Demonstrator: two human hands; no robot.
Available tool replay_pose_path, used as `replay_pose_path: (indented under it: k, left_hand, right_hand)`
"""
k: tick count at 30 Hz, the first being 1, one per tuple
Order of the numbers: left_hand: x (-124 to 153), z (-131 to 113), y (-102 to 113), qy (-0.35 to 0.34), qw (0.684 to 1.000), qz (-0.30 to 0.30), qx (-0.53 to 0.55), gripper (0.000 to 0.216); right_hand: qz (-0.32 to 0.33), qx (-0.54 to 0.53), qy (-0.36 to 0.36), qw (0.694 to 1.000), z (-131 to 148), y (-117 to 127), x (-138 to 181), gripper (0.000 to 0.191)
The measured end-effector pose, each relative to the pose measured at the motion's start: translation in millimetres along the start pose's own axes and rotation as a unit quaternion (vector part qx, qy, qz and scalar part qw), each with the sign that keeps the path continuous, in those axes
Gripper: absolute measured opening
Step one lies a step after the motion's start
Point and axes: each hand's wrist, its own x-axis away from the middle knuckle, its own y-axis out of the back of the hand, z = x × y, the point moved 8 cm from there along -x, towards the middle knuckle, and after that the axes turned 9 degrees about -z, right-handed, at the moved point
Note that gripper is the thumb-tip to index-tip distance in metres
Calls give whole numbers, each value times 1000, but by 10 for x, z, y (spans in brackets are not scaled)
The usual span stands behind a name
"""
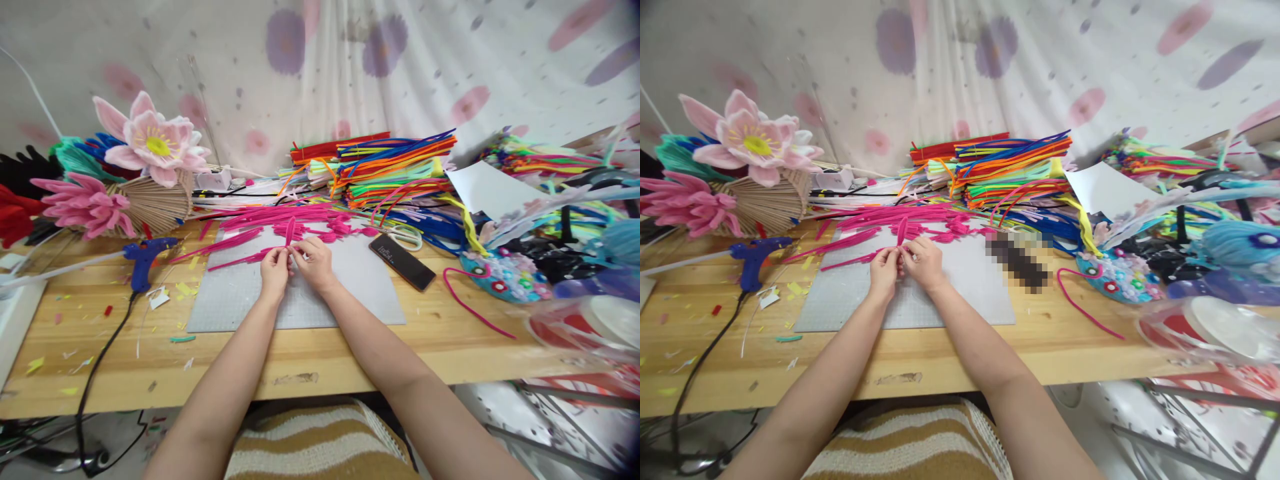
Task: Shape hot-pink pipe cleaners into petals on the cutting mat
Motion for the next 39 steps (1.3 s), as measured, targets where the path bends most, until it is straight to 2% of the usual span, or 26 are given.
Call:
replay_pose_path:
  k: [2,4,7,9,11,13,18,21,24,26,31,33,35,39]
  left_hand:
    - [17,2,-26,48,997,8,67,9]
    - [50,5,-76,109,985,34,132,8]
    - [138,39,-173,222,944,86,229,10]
    - [195,61,-220,279,912,116,277,13]
    - [232,82,-239,310,889,137,307,18]
    - [255,112,-237,329,875,147,323,22]
    - [328,105,-265,347,870,192,293,25]
    - [331,31,-270,340,880,215,251,22]
    - [225,-34,-171,311,907,198,203,18]
    - [162,-56,-106,308,910,198,194,19]
    - [276,27,-117,402,853,276,183,20]
    - [328,37,-156,409,843,300,180,20]
    - [336,45,-186,393,850,307,169,18]
    - [244,69,-172,339,892,264,143,10]
  right_hand:
    - [-8,-73,-77,994,-97,-21,-1,16]
    - [-12,-174,-183,968,-243,-94,21,15]
    - [8,-320,-352,880,-445,-296,121,21]
    - [38,-382,-429,818,-498,-420,190,27]
    - [63,-419,-466,777,-502,-483,218,30]
    - [89,-443,-483,750,-486,-509,225,29]
    - [191,-471,-529,680,-426,-581,337,26]
    - [180,-496,-506,683,-432,-534,306,27]
    - [139,-507,-473,707,-472,-423,212,22]
    - [139,-506,-447,724,-457,-369,151,23]
    - [218,-501,-396,738,-288,-417,129,25]
    - [234,-502,-387,737,-236,-448,137,27]
    - [230,-504,-382,740,-217,-453,129,30]
    - [220,-504,-367,751,-215,-429,106,31]
